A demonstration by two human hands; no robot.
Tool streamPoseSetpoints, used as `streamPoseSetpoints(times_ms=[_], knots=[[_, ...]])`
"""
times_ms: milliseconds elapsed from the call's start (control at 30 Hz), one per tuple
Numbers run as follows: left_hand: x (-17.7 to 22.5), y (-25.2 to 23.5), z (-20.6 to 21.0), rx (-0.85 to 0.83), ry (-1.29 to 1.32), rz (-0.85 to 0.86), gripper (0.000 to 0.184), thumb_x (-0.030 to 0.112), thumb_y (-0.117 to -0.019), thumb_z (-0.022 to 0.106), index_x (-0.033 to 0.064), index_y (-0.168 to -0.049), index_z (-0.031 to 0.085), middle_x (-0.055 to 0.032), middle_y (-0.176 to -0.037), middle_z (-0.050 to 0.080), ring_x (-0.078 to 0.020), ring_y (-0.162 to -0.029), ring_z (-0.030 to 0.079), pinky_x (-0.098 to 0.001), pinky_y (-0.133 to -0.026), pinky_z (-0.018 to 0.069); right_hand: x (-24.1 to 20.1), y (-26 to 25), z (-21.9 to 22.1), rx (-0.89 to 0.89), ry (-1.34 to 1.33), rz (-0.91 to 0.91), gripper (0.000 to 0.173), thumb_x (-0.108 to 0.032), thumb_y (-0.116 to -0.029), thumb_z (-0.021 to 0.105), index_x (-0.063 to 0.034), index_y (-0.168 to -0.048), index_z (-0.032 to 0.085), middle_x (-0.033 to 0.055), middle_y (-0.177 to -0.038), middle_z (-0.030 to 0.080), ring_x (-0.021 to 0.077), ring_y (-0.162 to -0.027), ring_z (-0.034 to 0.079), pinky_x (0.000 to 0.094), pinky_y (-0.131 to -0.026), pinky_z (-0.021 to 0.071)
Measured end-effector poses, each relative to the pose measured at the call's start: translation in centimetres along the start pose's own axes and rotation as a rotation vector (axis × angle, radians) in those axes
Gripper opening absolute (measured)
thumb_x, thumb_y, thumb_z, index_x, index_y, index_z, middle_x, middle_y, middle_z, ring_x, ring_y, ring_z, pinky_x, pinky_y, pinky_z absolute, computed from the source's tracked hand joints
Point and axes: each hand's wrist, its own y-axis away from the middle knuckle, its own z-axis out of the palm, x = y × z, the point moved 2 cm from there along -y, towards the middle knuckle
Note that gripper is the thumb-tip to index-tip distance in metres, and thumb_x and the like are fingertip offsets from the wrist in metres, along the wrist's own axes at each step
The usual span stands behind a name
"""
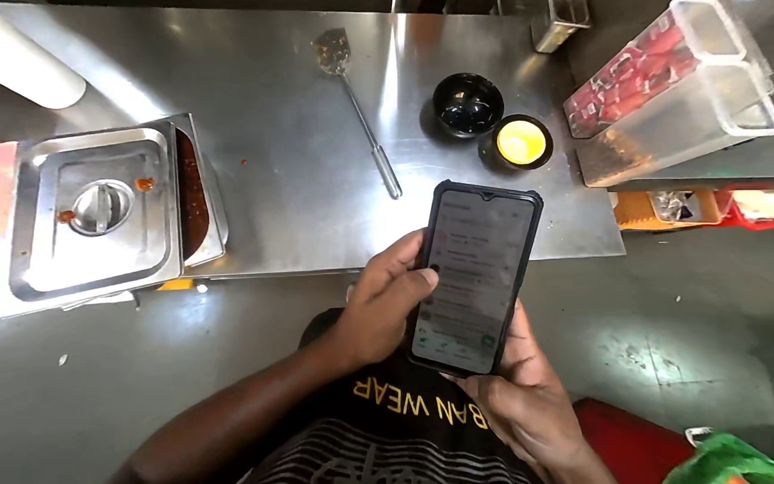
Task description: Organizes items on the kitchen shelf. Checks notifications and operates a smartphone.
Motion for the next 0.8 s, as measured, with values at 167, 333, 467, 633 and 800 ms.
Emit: streamPoseSetpoints(times_ms=[167, 333, 467, 633, 800], knots=[[0.0, 0.4, -0.7, 0.012, 0.038, -0.013, 0.05, 0.01, -0.0979, 0.035, 0.0041, -0.147, 0.046, -0.0052, -0.122, 0.066, -0.0091, -0.105, 0.067, -0.0283, -0.088, 0.058, 0.5, -0.6, 0.7, 0.028, 0.012, 0.01, 0.089, 0.016, -0.0819, 0.06, -0.0266, -0.156, 0.035, 0.0078, -0.138, 0.062, 0.0224, -0.122, 0.065, 0.0442, -0.1, 0.0572], [0.3, 0.7, -1.7, 0.021, 0.056, 0.017, 0.052, 0.007, -0.0974, 0.036, 0.0024, -0.149, 0.044, -0.0059, -0.128, 0.064, -0.0092, -0.11, 0.065, -0.0287, -0.094, 0.0559, 1.0, -1.3, 1.0, -0.012, 0.0, 0.012, 0.089, 0.014, -0.0807, 0.062, -0.0258, -0.156, 0.035, 0.009, -0.141, 0.059, 0.0247, -0.124, 0.063, 0.0468, -0.101, 0.0562], [0.4, 0.8, -2.0, 0.025, 0.078, 0.024, 0.05, 0.005, -0.0977, 0.036, 0.0031, -0.147, 0.045, -0.0066, -0.124, 0.066, -0.0101, -0.107, 0.067, -0.0292, -0.091, 0.058, 1.0, -1.6, 1.4, -0.021, 0.021, 0.015, 0.09, 0.016, -0.0801, 0.061, -0.0248, -0.156, 0.034, 0.0081, -0.141, 0.06, 0.0232, -0.125, 0.063, 0.0455, -0.103, 0.0552], [0.9, 0.8, -2.2, 0.09, -0.006, 0.026, 0.043, 0.001, -0.0973, 0.056, 0.0006, -0.14, 0.051, -0.0102, -0.113, 0.07, -0.0157, -0.097, 0.071, -0.0308, -0.083, 0.0618, 1.1, -2.1, 1.8, -0.037, 0.03, 0.017, 0.09, 0.017, -0.0789, 0.06, -0.0228, -0.156, 0.034, 0.0095, -0.141, 0.06, 0.0239, -0.125, 0.063, 0.0464, -0.103, 0.0548], [0.9, 0.8, -2.5, 0.046, 0.032, 0.027, 0.045, 0.004, -0.0988, 0.047, 0.0019, -0.144, 0.047, -0.0088, -0.116, 0.068, -0.0131, -0.099, 0.069, -0.029, -0.084, 0.0605, 1.1, -2.3, 1.8, -0.028, 0.031, 0.037, 0.089, 0.015, -0.0792, 0.06, -0.0242, -0.155, 0.035, 0.0097, -0.14, 0.06, 0.0239, -0.123, 0.064, 0.0463, -0.102, 0.0553]])
